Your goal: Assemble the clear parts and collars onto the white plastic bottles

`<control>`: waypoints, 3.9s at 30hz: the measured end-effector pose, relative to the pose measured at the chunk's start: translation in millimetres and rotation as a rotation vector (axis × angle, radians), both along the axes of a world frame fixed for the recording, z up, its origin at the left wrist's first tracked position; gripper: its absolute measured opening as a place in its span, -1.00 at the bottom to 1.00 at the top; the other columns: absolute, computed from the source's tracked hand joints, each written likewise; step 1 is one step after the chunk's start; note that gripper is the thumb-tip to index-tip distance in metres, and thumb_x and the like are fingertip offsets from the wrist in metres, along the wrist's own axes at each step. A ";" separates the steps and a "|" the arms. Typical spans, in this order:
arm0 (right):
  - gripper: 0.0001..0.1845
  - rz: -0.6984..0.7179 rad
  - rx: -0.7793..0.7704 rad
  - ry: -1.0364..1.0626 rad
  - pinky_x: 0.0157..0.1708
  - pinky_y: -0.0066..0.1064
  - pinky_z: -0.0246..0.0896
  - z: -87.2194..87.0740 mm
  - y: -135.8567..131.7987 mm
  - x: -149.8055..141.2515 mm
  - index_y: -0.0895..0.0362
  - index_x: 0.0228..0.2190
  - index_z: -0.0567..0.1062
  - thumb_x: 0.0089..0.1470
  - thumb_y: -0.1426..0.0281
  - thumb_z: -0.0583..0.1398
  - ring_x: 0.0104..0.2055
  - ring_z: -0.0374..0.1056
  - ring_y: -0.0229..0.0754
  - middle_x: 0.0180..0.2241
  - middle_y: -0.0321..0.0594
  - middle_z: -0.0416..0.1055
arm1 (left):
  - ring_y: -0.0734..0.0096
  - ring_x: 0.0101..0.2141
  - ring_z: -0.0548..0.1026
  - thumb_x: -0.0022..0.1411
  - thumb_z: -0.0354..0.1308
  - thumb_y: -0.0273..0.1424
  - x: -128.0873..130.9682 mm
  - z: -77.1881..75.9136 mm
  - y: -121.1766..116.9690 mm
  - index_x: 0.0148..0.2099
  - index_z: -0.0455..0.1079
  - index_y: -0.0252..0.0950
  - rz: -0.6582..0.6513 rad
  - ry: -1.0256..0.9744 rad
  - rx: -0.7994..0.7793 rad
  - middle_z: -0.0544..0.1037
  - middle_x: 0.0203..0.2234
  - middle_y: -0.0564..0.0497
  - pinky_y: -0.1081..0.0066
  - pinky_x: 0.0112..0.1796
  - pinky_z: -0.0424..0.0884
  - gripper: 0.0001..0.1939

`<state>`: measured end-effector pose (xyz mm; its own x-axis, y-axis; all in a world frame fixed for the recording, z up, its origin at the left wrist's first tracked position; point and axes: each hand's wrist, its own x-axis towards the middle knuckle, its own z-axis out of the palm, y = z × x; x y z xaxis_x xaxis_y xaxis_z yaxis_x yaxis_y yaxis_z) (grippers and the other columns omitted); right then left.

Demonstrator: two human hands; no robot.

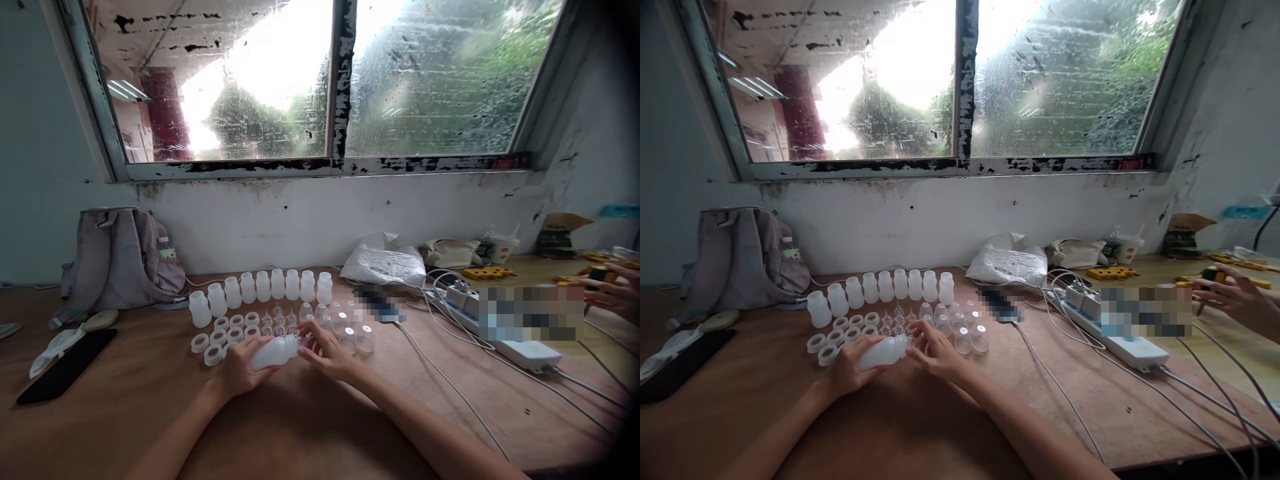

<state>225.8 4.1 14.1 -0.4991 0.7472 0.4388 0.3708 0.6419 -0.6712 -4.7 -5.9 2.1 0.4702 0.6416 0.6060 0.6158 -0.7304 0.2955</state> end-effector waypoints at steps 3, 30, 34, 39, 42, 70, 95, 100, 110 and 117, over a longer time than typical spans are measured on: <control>-0.54 0.076 -0.037 0.024 -0.43 -0.50 0.19 -0.6 -2.3 -2.5 0.08 -0.09 0.19 -0.05 0.25 0.15 -0.41 0.25 -0.33 -0.17 -0.16 0.27 | 0.34 -0.26 0.44 0.04 0.11 -0.23 2.2 0.1 -2.3 -0.04 0.23 -0.20 0.011 -0.017 -0.042 0.45 -0.25 -0.01 0.39 -0.25 0.40 -0.59; -0.59 -0.048 -0.175 0.098 -0.63 -0.56 0.10 0.7 -12.2 -17.0 0.11 -0.24 0.33 -0.11 0.13 0.16 -0.57 0.23 -0.35 -0.51 -0.33 0.31 | 0.35 -0.33 0.44 0.04 0.09 -0.20 1.8 3.5 -4.9 -0.03 0.23 -0.24 -0.018 0.106 0.061 0.45 -0.31 -0.04 0.42 -0.34 0.41 -0.56; -0.65 -0.085 -0.312 0.162 -0.69 -0.57 0.03 -1.9 -13.0 -21.2 0.15 -0.40 0.32 -0.10 0.12 0.14 -0.67 0.17 -0.38 -0.64 -0.38 0.24 | 0.29 -0.32 0.43 0.06 0.08 -0.20 1.2 -0.8 -3.7 -0.03 0.24 -0.29 0.020 0.136 0.194 0.46 -0.30 -0.09 0.34 -0.31 0.39 -0.56; -0.60 -0.104 -0.696 0.316 -0.85 -0.60 -0.19 -13.1 -8.0 -30.6 0.16 -0.48 0.24 -0.09 0.06 0.09 -0.82 0.03 -0.43 -0.76 -0.44 0.20 | 0.27 -0.34 0.44 0.12 0.03 -0.27 -3.8 -8.5 -2.2 0.04 0.20 -0.33 0.020 0.289 0.403 0.47 -0.30 -0.14 0.31 -0.32 0.37 -0.56; -0.58 -0.100 -0.770 0.308 -0.87 -0.61 -0.18 -15.8 -3.5 -31.0 0.17 -0.49 0.23 -0.09 0.03 0.08 -0.83 0.03 -0.42 -0.77 -0.42 0.21 | 0.26 -0.33 0.44 0.12 0.02 -0.28 -3.1 -6.4 -2.1 0.03 0.21 -0.31 0.035 0.284 0.403 0.47 -0.31 -0.13 0.30 -0.30 0.36 -0.57; -0.63 -0.465 -0.017 -0.133 -0.49 -0.37 0.12 -22.3 38.7 6.9 0.12 -0.11 0.27 0.00 0.30 0.04 -0.55 0.24 -0.19 -0.63 -0.32 0.24 | 0.26 -0.34 0.42 0.08 0.04 -0.19 -5.7 -1.1 3.3 -0.02 0.23 -0.29 0.041 0.202 0.294 0.47 -0.31 -0.09 0.28 -0.27 0.33 -0.56; -0.67 -0.152 -0.285 0.568 -0.50 -0.41 0.30 4.9 7.8 -6.9 0.16 -0.31 0.37 -0.07 0.18 0.15 -0.52 0.31 -0.29 -0.47 -0.26 0.35 | 0.36 -0.40 0.39 0.07 0.02 -0.17 -2.6 19.0 -2.5 -0.26 0.37 -0.34 -0.031 -0.227 -0.560 0.45 -0.44 0.03 0.50 -0.37 0.26 -0.66; -0.70 -0.095 -0.305 0.553 -0.52 -0.42 0.29 -3.7 6.8 -13.1 0.16 -0.32 0.38 -0.06 0.21 0.15 -0.52 0.30 -0.29 -0.48 -0.27 0.34 | 0.37 -0.41 0.38 0.07 0.03 -0.16 -2.8 18.7 -3.3 -0.26 0.38 -0.35 -0.055 -0.209 -0.583 0.45 -0.44 0.02 0.50 -0.39 0.24 -0.64; -0.72 -0.049 -0.378 0.569 -0.54 -0.43 0.26 -10.1 1.3 -17.8 0.20 -0.43 0.35 -0.06 0.21 0.16 -0.53 0.28 -0.31 -0.50 -0.28 0.30 | 0.43 -0.47 0.34 0.06 0.05 -0.17 -2.1 16.0 -3.9 -0.31 0.40 -0.36 -0.087 -0.203 -0.614 0.42 -0.51 0.05 0.53 -0.46 0.20 -0.66; -0.67 -0.021 -0.428 0.586 -0.58 -0.44 0.24 -7.7 -2.3 -20.0 0.19 -0.50 0.31 -0.11 0.16 0.18 -0.57 0.26 -0.31 -0.56 -0.31 0.29 | 0.50 -0.57 0.28 0.02 0.06 -0.13 3.2 17.0 -8.5 -0.34 0.42 -0.39 -0.045 -0.189 -0.633 0.38 -0.59 0.07 0.55 -0.56 0.12 -0.62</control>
